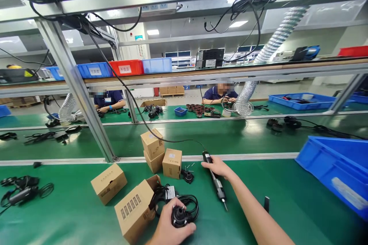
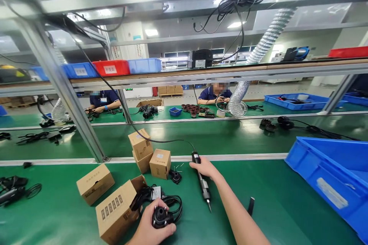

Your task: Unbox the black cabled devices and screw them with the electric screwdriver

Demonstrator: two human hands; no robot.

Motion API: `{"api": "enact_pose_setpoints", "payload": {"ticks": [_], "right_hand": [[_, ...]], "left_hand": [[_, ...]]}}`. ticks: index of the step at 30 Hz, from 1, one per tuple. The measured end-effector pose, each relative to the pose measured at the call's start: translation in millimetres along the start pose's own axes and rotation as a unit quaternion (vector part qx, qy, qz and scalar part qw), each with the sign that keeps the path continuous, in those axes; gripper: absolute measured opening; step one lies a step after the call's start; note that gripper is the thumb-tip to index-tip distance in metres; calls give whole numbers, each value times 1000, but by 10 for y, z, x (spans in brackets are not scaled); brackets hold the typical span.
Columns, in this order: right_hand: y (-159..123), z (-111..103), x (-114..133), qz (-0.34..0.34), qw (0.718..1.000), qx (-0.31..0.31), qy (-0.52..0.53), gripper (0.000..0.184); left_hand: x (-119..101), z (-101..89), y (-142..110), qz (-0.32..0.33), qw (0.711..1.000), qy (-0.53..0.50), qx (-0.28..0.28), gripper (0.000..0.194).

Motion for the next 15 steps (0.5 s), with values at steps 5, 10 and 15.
{"api": "enact_pose_setpoints", "payload": {"ticks": [5,10,15], "right_hand": [[-378,107,328,-67,972,-77,-214,64],[-902,743,743,-298,888,230,-265,33],[-961,1051,737,-359,826,250,-355,33]], "left_hand": [[-107,-63,-11,-19,1000,-16,-14,61],[-162,-128,60,9,998,-55,-7,60],[35,-154,-15,47,993,-64,-82,66]]}}
Point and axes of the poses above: each hand's wrist, its own y-axis towards the middle knuckle, its own z-axis out of the palm, x = y × z, the point moved 3 cm from there along y, towards the middle knuckle, and after that the axes turned 3 degrees about x, right-handed, at the moved point
